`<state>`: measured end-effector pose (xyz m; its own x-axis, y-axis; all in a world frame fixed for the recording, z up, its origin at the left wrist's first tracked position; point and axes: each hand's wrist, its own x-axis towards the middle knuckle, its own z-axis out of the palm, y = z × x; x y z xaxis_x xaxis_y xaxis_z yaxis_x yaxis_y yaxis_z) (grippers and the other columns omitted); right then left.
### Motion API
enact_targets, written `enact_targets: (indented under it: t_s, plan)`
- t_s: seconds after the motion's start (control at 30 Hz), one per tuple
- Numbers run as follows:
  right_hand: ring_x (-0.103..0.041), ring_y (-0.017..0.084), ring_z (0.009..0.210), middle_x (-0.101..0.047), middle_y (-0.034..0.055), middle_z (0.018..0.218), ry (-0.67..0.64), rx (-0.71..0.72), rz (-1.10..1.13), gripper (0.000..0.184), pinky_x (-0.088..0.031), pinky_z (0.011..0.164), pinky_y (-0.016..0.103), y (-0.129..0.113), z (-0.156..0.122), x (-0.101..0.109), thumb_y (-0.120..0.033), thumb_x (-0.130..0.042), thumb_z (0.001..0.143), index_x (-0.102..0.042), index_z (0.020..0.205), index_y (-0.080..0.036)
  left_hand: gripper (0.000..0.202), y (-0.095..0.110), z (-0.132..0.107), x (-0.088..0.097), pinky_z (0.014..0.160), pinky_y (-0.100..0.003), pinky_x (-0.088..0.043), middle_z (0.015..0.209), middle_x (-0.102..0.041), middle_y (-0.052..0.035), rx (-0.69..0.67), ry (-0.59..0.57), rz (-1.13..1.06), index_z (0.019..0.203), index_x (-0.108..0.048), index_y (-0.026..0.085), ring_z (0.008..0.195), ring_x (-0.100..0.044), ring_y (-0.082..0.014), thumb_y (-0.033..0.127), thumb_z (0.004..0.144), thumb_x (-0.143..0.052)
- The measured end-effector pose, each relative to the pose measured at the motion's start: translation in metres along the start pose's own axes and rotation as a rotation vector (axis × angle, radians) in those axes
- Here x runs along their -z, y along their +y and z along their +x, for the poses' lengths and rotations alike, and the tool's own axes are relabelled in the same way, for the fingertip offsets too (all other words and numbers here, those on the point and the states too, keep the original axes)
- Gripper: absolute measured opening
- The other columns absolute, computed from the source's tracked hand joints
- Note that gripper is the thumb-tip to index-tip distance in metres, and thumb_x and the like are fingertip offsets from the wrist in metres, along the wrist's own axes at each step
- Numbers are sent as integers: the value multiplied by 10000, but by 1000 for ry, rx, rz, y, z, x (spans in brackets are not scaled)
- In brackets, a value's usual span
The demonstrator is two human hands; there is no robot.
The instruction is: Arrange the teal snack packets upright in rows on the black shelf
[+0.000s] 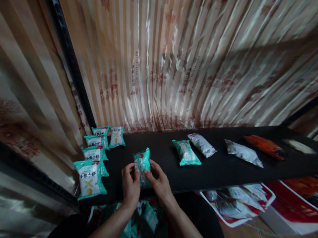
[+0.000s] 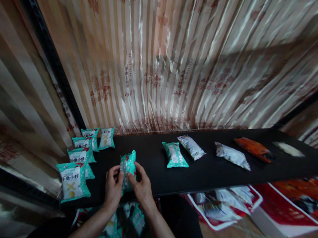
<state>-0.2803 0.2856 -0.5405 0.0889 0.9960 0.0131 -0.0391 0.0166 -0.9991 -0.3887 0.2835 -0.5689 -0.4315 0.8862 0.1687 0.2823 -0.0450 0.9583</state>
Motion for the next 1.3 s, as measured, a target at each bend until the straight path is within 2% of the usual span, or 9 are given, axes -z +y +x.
enact_targets:
  t_s: [0.17, 0.33, 0.43, 0.57, 0.73, 0.9, 1.07, 1.2, 1.3]
  plan:
    - [-591, 234, 1046, -661, 67, 1109, 59, -7, -22, 496, -469, 908, 361, 0, -1, -2, -436, -656, 703, -608, 1140, -207, 231, 6, 4, 3, 778, -351, -509, 948, -549, -68, -35, 17, 14, 958, -604, 190, 821, -581, -174, 288, 787, -484]
    - [-588, 219, 1028, -660, 71, 1087, 48, 48, -125, 421, -465, 893, 341, -2, -2, -1, -461, -566, 782, -629, 1114, -210, 242, 5, 6, 8, 862, -375, -464, 940, -598, -65, 57, -35, -18, 922, -617, 198, 912, -587, -201, 307, 797, -441]
    - [-590, 203, 1004, -654, 70, 1069, 25, 115, -205, 356, -453, 905, 343, -5, -3, -1, -426, -490, 836, -643, 1078, -214, 276, 6, 7, 13, 918, -386, -424, 975, -623, -72, 143, -57, -76, 908, -614, 193, 967, -578, -215, 363, 800, -425]
    - [-588, 188, 984, -650, 62, 1045, 18, 233, -264, 292, -455, 901, 340, -4, -5, -4, -331, -484, 843, -639, 1065, -223, 369, 11, 8, 22, 945, -371, -402, 1008, -639, -83, 231, -127, -202, 919, -618, 173, 995, -578, -222, 454, 801, -410]
    - [-595, 179, 904, -625, 63, 1008, 1, 269, -328, 282, -490, 814, 316, -5, -7, -9, -286, -513, 830, -605, 1087, -218, 433, 20, 9, 30, 898, -322, -421, 974, -666, -58, 300, -164, -295, 918, -637, 171, 972, -590, -220, 544, 760, -485]
    - [-591, 185, 885, -606, 69, 996, -5, 268, -404, 283, -496, 765, 310, -12, -8, -16, -257, -543, 805, -587, 1078, -196, 458, 28, 10, 36, 829, -297, -447, 935, -678, -51, 328, -279, -351, 970, -633, 159, 936, -604, -214, 551, 755, -533]
    - [-588, 173, 847, -595, 64, 973, -16, 308, -434, 254, -504, 727, 292, -17, -10, -20, -233, -547, 799, -598, 1046, -201, 468, 34, 13, 39, 853, -299, -446, 1014, -676, -69, 317, -358, -387, 1044, -619, 168, 959, -614, -214, 522, 739, -584]
    - [-585, 172, 855, -595, 69, 974, -17, 332, -422, 243, -504, 736, 293, -16, -10, -21, -240, -520, 817, -608, 1041, -203, 500, 31, 15, 38, 861, -310, -449, 1005, -676, -74, 319, -384, -381, 1075, -599, 163, 955, -618, -217, 501, 708, -632]
    - [-584, 181, 913, -609, 70, 988, -27, 335, -409, 237, -486, 798, 308, -12, -9, -20, -236, -487, 833, -625, 1025, -212, 546, 25, 16, 36, 836, -317, -461, 1007, -679, -85, 335, -397, -368, 1100, -584, 149, 949, -624, -231, 497, 686, -657]
